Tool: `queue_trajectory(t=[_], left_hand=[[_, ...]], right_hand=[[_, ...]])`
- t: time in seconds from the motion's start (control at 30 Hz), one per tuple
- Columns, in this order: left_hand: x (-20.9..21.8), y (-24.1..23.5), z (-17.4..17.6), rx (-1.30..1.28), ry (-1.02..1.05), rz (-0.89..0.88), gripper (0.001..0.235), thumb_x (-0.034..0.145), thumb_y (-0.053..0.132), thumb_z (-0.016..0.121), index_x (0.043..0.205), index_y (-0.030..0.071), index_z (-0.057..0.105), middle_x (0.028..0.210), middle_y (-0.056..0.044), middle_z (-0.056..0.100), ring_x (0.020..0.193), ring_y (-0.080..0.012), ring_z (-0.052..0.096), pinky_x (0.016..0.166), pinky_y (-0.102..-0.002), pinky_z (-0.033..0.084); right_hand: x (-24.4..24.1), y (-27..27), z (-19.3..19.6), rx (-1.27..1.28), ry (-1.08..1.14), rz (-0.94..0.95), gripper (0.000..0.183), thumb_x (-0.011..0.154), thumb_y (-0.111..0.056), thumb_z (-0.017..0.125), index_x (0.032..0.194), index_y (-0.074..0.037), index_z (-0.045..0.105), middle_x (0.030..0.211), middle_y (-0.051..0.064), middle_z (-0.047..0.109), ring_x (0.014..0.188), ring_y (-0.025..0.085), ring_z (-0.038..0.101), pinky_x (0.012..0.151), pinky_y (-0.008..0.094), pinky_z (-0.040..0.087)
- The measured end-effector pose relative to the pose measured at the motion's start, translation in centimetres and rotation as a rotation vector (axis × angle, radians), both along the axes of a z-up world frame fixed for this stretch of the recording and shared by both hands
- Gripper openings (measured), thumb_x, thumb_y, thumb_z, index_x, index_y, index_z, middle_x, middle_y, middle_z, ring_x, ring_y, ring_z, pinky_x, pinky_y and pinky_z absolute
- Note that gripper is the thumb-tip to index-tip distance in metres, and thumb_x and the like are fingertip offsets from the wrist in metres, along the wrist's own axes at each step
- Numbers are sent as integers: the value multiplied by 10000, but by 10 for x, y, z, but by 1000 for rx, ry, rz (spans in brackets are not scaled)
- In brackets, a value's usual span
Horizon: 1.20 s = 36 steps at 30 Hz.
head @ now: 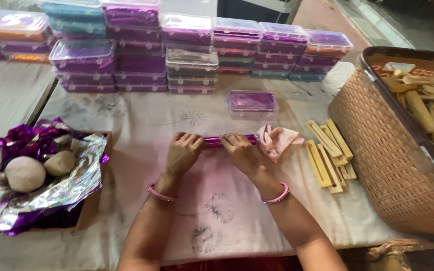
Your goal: Wrapping wooden sticks in foil and organizing them into containers.
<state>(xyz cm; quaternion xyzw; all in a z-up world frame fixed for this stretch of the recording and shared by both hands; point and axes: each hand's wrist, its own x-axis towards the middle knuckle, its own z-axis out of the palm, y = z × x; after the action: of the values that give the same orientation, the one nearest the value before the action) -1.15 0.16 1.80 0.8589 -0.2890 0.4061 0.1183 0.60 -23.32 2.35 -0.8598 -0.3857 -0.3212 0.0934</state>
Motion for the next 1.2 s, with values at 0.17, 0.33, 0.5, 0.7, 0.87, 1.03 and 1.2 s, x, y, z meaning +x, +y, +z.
queue_trajectory(t=[0.17,0.33,0.5,0.7,0.87,1.03,1.2], left_hand=[[1,2,1,-70,51,95,242,888,322,746,775,128,655,786,-27,682,765,-224,680,810,-398,479],[9,-23,-5,-92,156,138,309,898,390,753,747,132,675,791,-18,697,777,-226,686,832,-405,482],[37,-75,8,-23,456,46,301,841,436,776,915,144,771,946,-45,727,901,-246,699,848,-444,479],[93,-120,-6,-137,430,229,302,805,424,788,881,131,796,968,-70,735,957,-276,693,838,-468,489],[99,-135,13,-248,462,332,447,879,526,724,790,92,787,916,-89,732,891,-286,701,822,-471,494],[103,-138,10,-561,434,238,441,994,472,635,817,96,782,885,-97,729,802,-327,698,838,-491,493],[95,-131,13,-887,367,-142,430,1007,441,549,1145,96,766,1079,-125,731,1013,-328,679,888,-433,522]], right_hand=[[13,-46,5,47,167,-112,359,821,26,572,1148,-17,714,1111,151,693,1060,341,667,945,435,534],[24,-112,-8,30,222,-299,411,773,76,555,1129,-33,730,1066,169,692,1024,372,666,889,449,540],[28,-142,-20,131,138,-448,343,826,52,569,1115,-34,733,1062,162,692,998,367,674,884,444,544],[32,-141,-29,112,89,-491,356,823,53,580,1132,-40,731,1062,149,693,990,357,672,881,459,532],[28,-140,-25,96,102,-479,357,810,54,585,1127,-29,726,1057,155,686,996,358,667,891,452,528],[28,-139,-20,140,144,-507,379,797,79,587,1130,-31,731,1051,153,684,983,363,662,884,441,528],[26,-134,-18,151,178,-517,434,714,112,622,1116,-13,729,1060,166,684,985,373,658,893,438,525]])
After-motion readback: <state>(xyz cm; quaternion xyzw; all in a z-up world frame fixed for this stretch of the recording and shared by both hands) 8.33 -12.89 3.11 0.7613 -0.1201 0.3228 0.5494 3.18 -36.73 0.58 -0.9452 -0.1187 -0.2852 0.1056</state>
